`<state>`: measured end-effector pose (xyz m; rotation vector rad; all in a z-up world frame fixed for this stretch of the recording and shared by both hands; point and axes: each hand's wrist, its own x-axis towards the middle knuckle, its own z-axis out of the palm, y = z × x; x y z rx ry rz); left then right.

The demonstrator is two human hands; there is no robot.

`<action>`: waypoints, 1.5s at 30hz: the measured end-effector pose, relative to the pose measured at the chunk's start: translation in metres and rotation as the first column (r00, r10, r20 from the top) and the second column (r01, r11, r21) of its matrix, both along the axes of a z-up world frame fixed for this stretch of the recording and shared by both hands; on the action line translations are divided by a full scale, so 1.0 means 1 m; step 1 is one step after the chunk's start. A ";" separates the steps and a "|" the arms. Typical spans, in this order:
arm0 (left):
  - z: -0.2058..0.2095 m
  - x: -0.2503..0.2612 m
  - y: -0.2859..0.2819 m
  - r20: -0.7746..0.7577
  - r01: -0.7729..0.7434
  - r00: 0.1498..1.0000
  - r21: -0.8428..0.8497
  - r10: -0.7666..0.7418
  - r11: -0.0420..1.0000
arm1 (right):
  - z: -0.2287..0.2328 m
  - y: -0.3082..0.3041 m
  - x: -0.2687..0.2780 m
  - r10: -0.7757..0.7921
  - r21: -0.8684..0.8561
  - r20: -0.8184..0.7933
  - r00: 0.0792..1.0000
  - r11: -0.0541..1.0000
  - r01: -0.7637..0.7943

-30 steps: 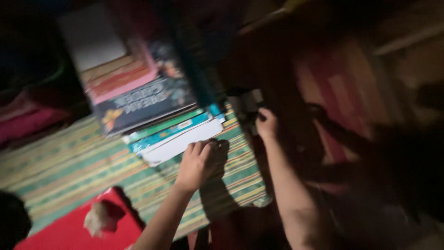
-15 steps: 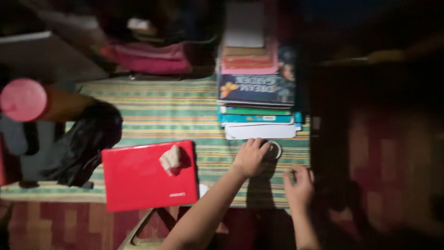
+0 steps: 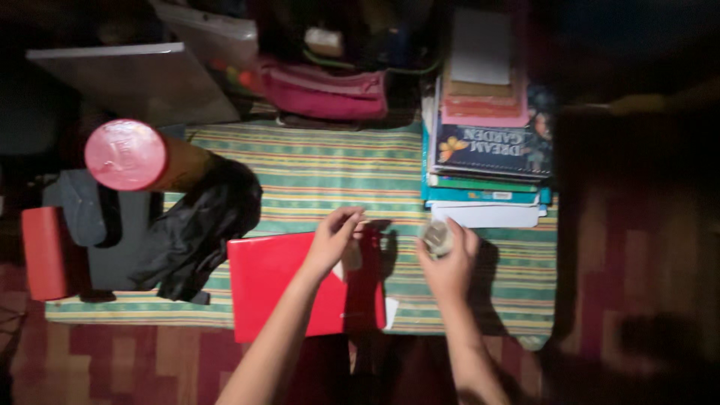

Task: The person organizes items on a cluttered table, handling a small notebook, coins, a red laptop, and a black pouch. They place coins into a small container, wipe the laptop with a cloth, and pack items into the pouch.

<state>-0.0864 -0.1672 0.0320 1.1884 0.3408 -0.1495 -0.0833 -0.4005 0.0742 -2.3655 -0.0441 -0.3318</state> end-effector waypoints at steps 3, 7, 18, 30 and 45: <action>0.047 0.007 0.027 -0.186 0.200 0.958 -0.104 -0.217 0.974 | 0.051 0.066 0.016 0.172 0.112 0.021 0.985 0.979 -0.173; 0.115 0.027 0.050 0.116 0.158 0.984 -0.220 -0.135 0.963 | 0.111 0.115 0.037 0.306 0.482 0.009 0.952 0.833 -0.273; 0.185 0.037 0.108 0.258 0.168 0.959 -0.175 -0.120 0.970 | 0.137 0.122 0.048 0.493 0.970 -0.058 0.868 0.232 -0.067; 0.070 0.076 0.072 -0.138 -0.065 0.989 -0.727 -0.052 0.684 | 0.083 0.144 0.053 0.357 0.714 -0.078 0.931 0.672 -0.198; 0.073 0.075 0.059 0.025 0.061 0.993 -0.943 -0.114 0.327 | 0.054 0.110 0.068 0.251 0.931 -0.322 0.913 0.260 0.257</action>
